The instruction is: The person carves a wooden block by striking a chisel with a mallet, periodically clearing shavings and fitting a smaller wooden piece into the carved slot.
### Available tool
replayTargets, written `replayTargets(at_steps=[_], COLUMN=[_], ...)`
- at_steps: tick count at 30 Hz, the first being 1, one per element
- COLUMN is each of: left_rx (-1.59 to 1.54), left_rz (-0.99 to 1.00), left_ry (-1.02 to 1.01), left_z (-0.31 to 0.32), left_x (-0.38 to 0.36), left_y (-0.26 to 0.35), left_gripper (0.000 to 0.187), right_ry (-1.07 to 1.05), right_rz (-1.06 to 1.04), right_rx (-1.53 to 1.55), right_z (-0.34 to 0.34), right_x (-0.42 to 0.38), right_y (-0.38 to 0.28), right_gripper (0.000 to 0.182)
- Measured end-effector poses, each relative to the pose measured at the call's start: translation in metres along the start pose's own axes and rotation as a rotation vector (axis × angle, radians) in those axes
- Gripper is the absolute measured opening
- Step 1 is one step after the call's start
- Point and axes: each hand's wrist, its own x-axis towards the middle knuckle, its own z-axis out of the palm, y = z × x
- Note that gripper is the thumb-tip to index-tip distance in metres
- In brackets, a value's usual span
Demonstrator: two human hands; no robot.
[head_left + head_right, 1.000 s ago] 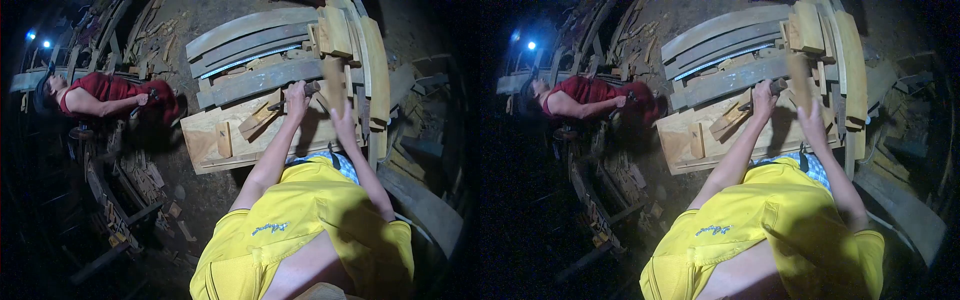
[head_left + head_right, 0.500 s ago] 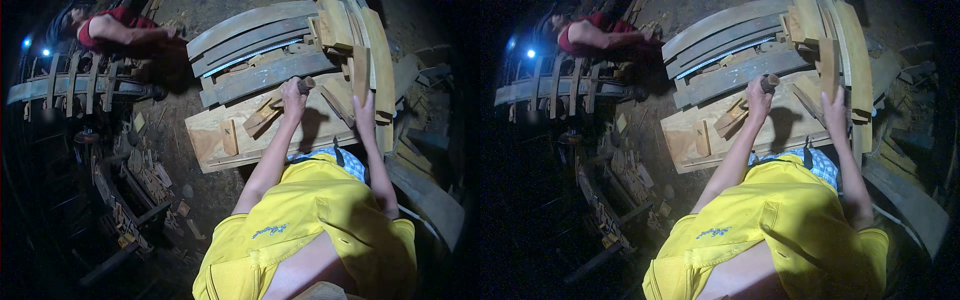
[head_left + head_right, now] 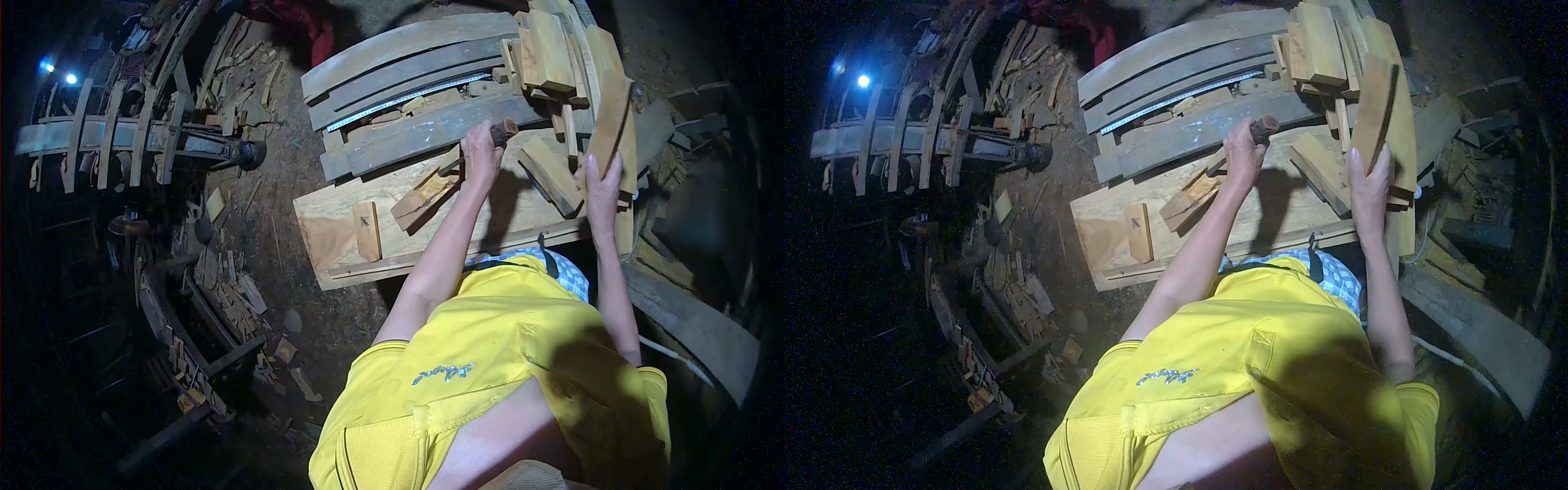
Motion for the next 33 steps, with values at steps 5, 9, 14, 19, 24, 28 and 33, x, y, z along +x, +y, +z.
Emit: replayTargets(at_steps=[5,9,14,19,24,28,33], left_rx=[0.032,0.037,0.042,0.084,0.007,-0.127,-0.372], left_rz=[-0.052,-0.052,-0.074,-0.057,-0.083,-0.082,-0.569], left_ry=[-0.093,-0.067,-0.007,0.000,0.120,0.325,0.397], left_z=[0.008,0.000,-0.003,-0.001,-0.034,-0.095,-0.171], left_x=[0.008,0.009,0.011,0.004,-0.018,-0.046,-0.101], left_y=[-0.002,-0.001,-0.005,-0.014,-0.019,-0.037,-0.043], left_gripper=[0.032,0.034,0.031,0.029,0.031,0.017,0.028], right_ry=[0.038,-0.379,-0.210,-0.544,-0.380,-0.324,-0.393], right_rz=[0.189,-0.030,0.163,-0.120,0.100,0.116,0.089], right_rx=[0.216,0.005,0.154,-0.024,0.130,0.056,0.025], right_z=[0.018,0.056,0.030,0.070,0.042,0.025,0.023], right_x=[0.017,0.001,0.022,0.000,0.008,0.015,-0.001], right_y=[-0.016,0.001,-0.043,-0.006,-0.013,0.005,-0.004], right_gripper=[0.045,0.050,0.054,0.049,0.047,0.045,0.043])
